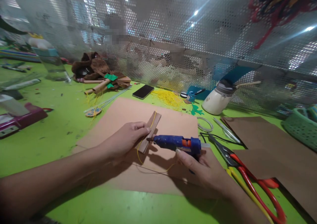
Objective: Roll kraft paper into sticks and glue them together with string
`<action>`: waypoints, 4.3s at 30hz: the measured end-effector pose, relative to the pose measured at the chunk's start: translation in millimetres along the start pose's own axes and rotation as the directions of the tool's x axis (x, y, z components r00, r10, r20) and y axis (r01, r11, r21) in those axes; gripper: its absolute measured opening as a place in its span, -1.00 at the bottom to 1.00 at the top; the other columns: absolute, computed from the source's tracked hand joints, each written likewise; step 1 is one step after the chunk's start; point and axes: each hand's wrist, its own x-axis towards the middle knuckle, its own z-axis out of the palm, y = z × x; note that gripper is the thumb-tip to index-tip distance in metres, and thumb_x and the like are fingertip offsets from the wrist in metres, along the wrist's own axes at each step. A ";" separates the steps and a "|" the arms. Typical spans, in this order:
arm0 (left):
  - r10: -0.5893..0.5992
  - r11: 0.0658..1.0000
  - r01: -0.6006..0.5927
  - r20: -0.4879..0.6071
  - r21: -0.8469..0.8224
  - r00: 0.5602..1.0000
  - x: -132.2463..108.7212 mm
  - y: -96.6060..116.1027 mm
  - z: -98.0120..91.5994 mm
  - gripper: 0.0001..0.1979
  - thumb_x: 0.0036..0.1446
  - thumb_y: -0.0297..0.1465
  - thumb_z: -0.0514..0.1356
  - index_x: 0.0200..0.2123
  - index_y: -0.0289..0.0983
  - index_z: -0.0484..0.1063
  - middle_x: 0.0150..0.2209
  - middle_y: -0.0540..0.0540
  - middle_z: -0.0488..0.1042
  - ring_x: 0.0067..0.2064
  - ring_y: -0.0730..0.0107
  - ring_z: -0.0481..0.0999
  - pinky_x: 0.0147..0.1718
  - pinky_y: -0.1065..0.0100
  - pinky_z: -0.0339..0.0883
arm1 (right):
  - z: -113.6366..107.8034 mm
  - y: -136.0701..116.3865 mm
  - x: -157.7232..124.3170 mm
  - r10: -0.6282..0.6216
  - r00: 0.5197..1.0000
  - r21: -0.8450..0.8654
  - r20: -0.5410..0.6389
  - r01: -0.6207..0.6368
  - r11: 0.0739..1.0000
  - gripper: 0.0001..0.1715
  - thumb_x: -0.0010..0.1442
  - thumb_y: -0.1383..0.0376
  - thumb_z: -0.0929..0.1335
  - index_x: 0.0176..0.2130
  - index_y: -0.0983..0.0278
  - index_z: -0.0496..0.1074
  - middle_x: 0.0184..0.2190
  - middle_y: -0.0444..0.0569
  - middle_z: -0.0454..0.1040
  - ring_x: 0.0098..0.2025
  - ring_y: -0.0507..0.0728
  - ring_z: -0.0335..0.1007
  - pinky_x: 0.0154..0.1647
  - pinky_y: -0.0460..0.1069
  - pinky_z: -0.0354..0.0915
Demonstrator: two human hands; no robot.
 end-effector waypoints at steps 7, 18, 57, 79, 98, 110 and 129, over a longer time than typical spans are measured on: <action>0.020 0.999 -0.019 -0.013 0.041 1.000 -1.6 2.7 0.4 -0.88 0.08 -0.42 0.11 -0.40 -0.34 0.42 -0.36 -0.16 0.57 -0.53 0.44 0.44 -0.58 0.46 0.29 | -2.9 -2.5 -0.6 -0.034 0.996 0.056 0.088 0.029 0.998 -0.69 0.08 0.07 0.38 -0.46 0.26 0.48 -0.55 -0.03 0.43 -0.48 0.13 0.33 -0.47 -0.03 0.32; 0.012 1.000 -0.012 -0.001 -0.001 1.000 0.6 0.3 1.2 -0.89 0.06 -0.47 0.09 -0.45 -0.31 0.40 -0.47 -0.11 0.51 -0.54 0.42 0.46 -0.55 0.42 0.33 | -4.4 6.7 -0.2 0.037 0.999 0.013 -0.010 -0.037 0.999 -0.62 0.11 0.04 0.35 -0.46 0.30 0.45 -0.53 -0.02 0.43 -0.45 0.14 0.34 -0.46 -0.03 0.29; -0.018 0.997 0.017 0.017 0.075 1.000 -0.2 0.9 0.9 -0.88 0.05 -0.39 0.13 -0.39 -0.33 0.40 -0.39 -0.12 0.56 -0.54 0.47 0.39 -0.57 0.45 0.21 | -6.1 14.4 4.2 0.008 0.977 0.273 0.213 -0.067 0.960 -0.71 0.09 0.09 0.40 -0.35 0.28 0.51 -0.46 -0.03 0.44 -0.39 0.13 0.33 -0.34 -0.02 0.30; 0.018 0.997 -0.020 0.034 0.075 0.999 -4.4 0.9 3.2 -0.87 0.06 -0.42 0.11 -0.46 -0.33 0.41 -0.50 -0.07 0.46 -0.54 0.52 0.34 -0.57 0.50 0.17 | -8.1 32.1 9.8 0.026 0.984 0.375 0.177 -0.091 0.923 -0.71 0.18 0.14 0.35 -0.42 0.31 0.44 -0.49 -0.04 0.42 -0.40 0.09 0.32 -0.34 -0.04 0.24; -0.051 0.999 0.051 0.053 0.013 0.997 -4.2 4.6 0.6 -0.87 0.09 -0.39 0.12 -0.36 -0.34 0.40 -0.31 -0.17 0.58 -0.51 0.44 0.43 -0.53 0.42 0.26 | -1.0 22.6 1.6 0.110 0.937 0.620 0.331 -0.304 0.723 -0.79 0.05 0.22 0.44 -0.42 0.32 0.42 -0.51 -0.06 0.36 -0.44 0.06 0.27 -0.38 -0.03 0.22; -0.008 1.000 0.007 0.035 0.029 0.999 -3.2 2.4 1.2 -0.85 0.08 -0.37 0.15 -0.34 -0.36 0.42 -0.30 -0.21 0.57 -0.50 0.44 0.43 -0.52 0.42 0.27 | -3.3 26.0 2.4 0.072 0.954 0.457 0.292 -0.206 0.865 -0.74 0.10 0.16 0.40 -0.38 0.33 0.45 -0.47 -0.01 0.41 -0.40 0.13 0.32 -0.36 0.00 0.24; -0.027 1.000 0.027 0.041 -0.001 0.999 -3.7 1.8 1.9 -0.84 0.06 -0.38 0.15 -0.30 -0.35 0.42 -0.35 -0.18 0.55 -0.48 0.34 0.51 -0.50 0.37 0.35 | -13.3 25.8 7.9 0.023 0.969 0.318 0.244 -0.102 0.943 -0.69 0.14 0.11 0.36 -0.43 0.31 0.43 -0.53 -0.05 0.40 -0.41 0.12 0.32 -0.40 -0.03 0.22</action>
